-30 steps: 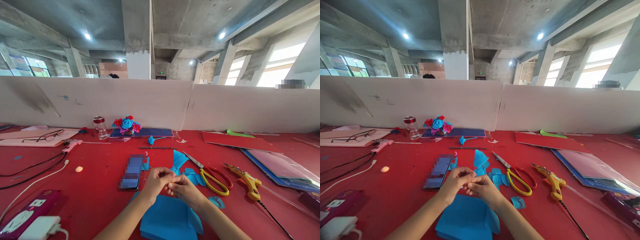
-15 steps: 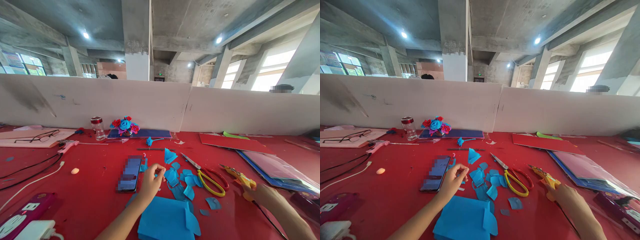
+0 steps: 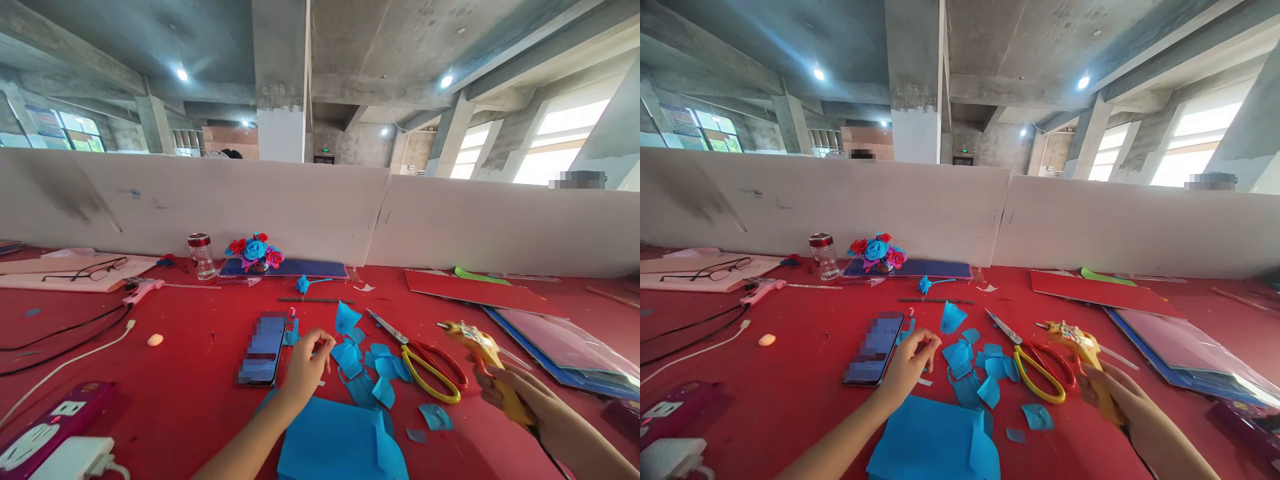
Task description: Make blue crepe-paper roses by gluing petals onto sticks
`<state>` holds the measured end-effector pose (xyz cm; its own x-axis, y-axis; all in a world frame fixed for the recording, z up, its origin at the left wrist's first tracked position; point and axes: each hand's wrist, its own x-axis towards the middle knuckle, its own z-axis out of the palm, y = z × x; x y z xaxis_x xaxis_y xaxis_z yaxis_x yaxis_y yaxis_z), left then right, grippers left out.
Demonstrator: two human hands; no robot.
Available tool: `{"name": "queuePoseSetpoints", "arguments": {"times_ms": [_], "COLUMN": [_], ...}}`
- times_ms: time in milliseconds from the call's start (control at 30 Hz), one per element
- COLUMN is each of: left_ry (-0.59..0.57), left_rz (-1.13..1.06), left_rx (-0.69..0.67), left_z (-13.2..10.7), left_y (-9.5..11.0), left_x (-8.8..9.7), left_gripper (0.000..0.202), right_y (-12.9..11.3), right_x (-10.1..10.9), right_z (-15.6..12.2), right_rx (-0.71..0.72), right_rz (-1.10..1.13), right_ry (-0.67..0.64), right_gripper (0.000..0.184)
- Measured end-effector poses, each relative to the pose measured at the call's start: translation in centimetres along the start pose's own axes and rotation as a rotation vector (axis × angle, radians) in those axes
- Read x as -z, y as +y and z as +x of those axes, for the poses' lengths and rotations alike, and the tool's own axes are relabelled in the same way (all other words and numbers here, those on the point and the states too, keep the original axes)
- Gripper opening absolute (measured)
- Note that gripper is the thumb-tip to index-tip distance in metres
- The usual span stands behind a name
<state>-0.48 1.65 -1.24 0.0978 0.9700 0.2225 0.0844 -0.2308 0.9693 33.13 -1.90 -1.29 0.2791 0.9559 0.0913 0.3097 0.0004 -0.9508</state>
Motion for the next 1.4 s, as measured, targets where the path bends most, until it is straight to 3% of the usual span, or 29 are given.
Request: {"name": "queuePoseSetpoints", "arguments": {"times_ms": [33,100,233,400,567,767,1033,1200,1400], "left_ry": [-0.015,-0.042,-0.142,-0.299,-0.283,-0.174,-0.131,-0.153,-0.147], "left_rz": [-0.077,-0.236,-0.496,-0.72,-0.551,-0.29,-0.222,-0.195,-0.185], "left_rx": [0.061,0.17,0.325,0.426,0.399,0.277,0.248,0.217,0.226], "left_z": [0.0,0.0,-0.3,-0.5,-0.8,-1.0,-1.0,-1.0,-1.0], "left_y": [0.0,0.1,0.8,1.1,1.4,1.4,1.4,0.8,1.1], "left_x": [-0.1,-0.2,-0.2,-0.1,-0.3,-0.8,-0.8,-0.7,-0.8], "left_gripper": [0.02,0.018,0.021,0.028,0.029,0.024,0.023,0.023,0.024], "right_y": [-1.1,-3.3,-5.5,-6.6,-7.4,-4.9,-5.9,-5.8,-6.0], "right_x": [-0.5,-1.5,-4.0,-7.2,-8.0,-7.3,-8.5,-8.7,-9.0], "right_z": [-0.7,-2.0,-3.7,-4.9,-4.9,-4.4,-5.3,-5.1,-5.3], "right_rx": [-0.065,-0.116,-0.081,0.029,0.081,0.025,0.04,-0.004,0.019], "right_rz": [0.097,0.174,0.078,-0.01,-0.001,-0.08,-0.069,-0.081,-0.064], "right_ry": [-0.059,-0.031,-0.069,-0.012,-0.064,-0.165,-0.093,-0.149,-0.098], "right_gripper": [0.03,0.033,0.034,0.03,0.032,0.027,0.028,0.03,0.027]}}
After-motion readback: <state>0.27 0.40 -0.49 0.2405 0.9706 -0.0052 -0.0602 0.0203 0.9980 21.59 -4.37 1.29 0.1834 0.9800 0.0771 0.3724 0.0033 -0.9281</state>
